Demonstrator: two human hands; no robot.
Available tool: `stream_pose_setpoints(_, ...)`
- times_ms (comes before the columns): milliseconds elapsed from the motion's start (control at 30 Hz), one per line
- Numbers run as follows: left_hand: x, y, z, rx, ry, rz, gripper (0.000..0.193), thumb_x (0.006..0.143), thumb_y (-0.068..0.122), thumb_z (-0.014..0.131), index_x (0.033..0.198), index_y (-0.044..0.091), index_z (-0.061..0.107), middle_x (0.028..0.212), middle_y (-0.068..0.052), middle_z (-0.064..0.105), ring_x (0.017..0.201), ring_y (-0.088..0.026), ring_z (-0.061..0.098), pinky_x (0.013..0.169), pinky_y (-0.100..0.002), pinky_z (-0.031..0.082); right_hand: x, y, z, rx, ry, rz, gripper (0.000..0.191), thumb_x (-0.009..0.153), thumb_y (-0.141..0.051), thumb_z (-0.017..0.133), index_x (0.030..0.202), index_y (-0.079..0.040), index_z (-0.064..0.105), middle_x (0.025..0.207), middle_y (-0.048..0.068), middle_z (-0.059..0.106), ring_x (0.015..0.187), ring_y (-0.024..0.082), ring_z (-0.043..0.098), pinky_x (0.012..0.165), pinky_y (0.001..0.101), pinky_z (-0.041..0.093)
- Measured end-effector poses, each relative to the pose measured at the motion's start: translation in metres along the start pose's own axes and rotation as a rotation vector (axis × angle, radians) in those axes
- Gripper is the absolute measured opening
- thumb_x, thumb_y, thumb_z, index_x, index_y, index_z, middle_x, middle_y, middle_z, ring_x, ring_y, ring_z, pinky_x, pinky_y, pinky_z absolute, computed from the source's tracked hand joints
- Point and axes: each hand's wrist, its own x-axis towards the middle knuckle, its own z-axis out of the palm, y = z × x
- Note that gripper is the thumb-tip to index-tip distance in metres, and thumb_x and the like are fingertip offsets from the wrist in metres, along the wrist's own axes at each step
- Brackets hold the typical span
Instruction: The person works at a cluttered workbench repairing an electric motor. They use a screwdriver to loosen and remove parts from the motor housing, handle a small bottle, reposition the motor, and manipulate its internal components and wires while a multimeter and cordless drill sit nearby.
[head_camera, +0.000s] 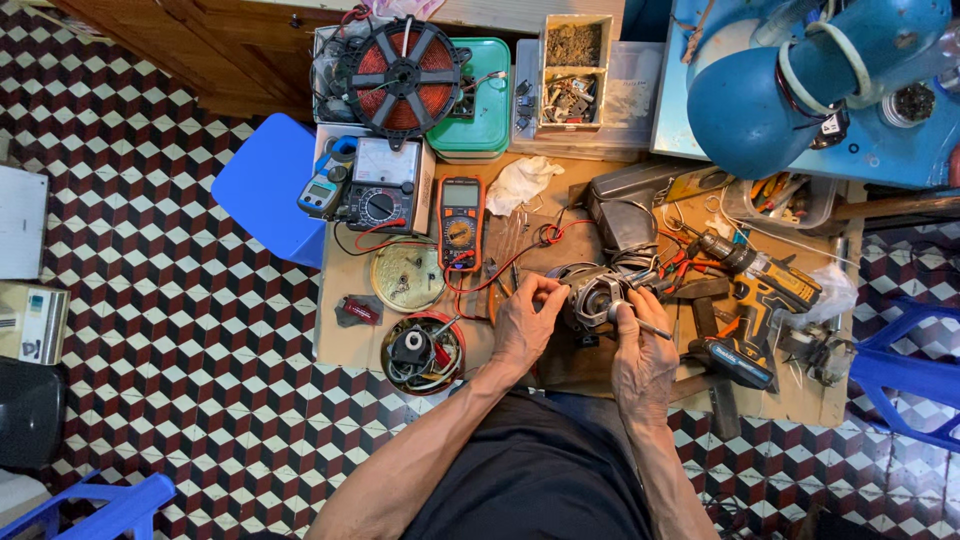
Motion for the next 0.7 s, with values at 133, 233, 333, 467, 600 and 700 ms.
stream_pose_setpoints(133, -0.002, 0.001, -0.002, 0.062, -0.014, -0.010, 0.026, 0.095, 0.035, 0.069, 0.099, 0.009, 0.068, 0.078, -0.006, 0.072, 0.070, -0.020, 0.070, 0.064, -0.036, 0.053, -0.001, -0.011, -0.007, -0.034, 0.030, -0.035, 0.031, 0.109, -0.019, 0.057, 0.129, 0.003, 0.067, 0.135, 0.019, 0.065, 0.125, 0.029, 0.063, 0.105, 0.0369, 0.050)
stream_pose_setpoints(233, -0.003, 0.003, -0.003, 0.069, 0.015, 0.037, 0.026, 0.095, 0.035, 0.069, 0.097, 0.009, 0.067, 0.079, -0.005, 0.071, 0.070, -0.020, 0.070, 0.062, -0.036, 0.053, 0.000, -0.017, -0.016, 0.009, 0.031, -0.024, 0.031, 0.110, -0.021, 0.055, 0.128, 0.002, 0.066, 0.134, 0.017, 0.066, 0.124, 0.026, 0.064, 0.105, 0.0361, 0.050)
stream_pose_setpoints(333, -0.003, 0.007, -0.006, 0.087, 0.001, 0.007, 0.027, 0.095, 0.036, 0.069, 0.097, 0.009, 0.068, 0.078, -0.005, 0.072, 0.069, -0.021, 0.070, 0.062, -0.036, 0.053, -0.003, -0.019, -0.025, 0.023, 0.039, 0.017, 0.032, 0.111, -0.023, 0.054, 0.127, 0.000, 0.067, 0.132, 0.014, 0.067, 0.120, 0.022, 0.064, 0.103, 0.0347, 0.050)
stream_pose_setpoints(467, -0.005, 0.016, -0.009, -0.045, 0.055, 0.005, 0.026, 0.094, 0.033, 0.073, 0.097, 0.007, 0.074, 0.080, -0.006, 0.075, 0.069, -0.016, 0.069, 0.061, -0.032, 0.053, -0.011, -0.010, -0.051, 0.092, 0.105, 0.377, 0.035, 0.112, -0.027, 0.051, 0.133, -0.006, 0.071, 0.113, 0.022, 0.065, 0.095, 0.024, 0.054, 0.080, 0.0413, 0.042)
stream_pose_setpoints(600, -0.007, 0.027, 0.002, -0.346, -0.088, -0.187, 0.030, 0.095, 0.031, 0.071, 0.104, 0.003, 0.076, 0.085, -0.006, 0.077, 0.072, -0.010, 0.070, 0.059, -0.025, 0.055, -0.002, 0.016, -0.071, 0.698, 0.216, 0.261, 0.037, 0.115, -0.028, 0.056, 0.125, 0.007, 0.066, 0.125, 0.014, 0.067, 0.111, 0.016, 0.062, 0.106, 0.0342, 0.051)
stream_pose_setpoints(700, 0.001, 0.039, 0.031, -0.564, -0.203, -0.254, 0.033, 0.096, 0.030, 0.070, 0.107, -0.001, 0.073, 0.090, -0.007, 0.076, 0.076, -0.010, 0.072, 0.062, -0.023, 0.058, 0.004, 0.030, -0.087, 0.911, 0.283, 0.391, 0.039, 0.112, -0.028, 0.055, 0.128, 0.007, 0.061, 0.120, 0.011, 0.066, 0.111, 0.017, 0.062, 0.106, 0.0367, 0.050)
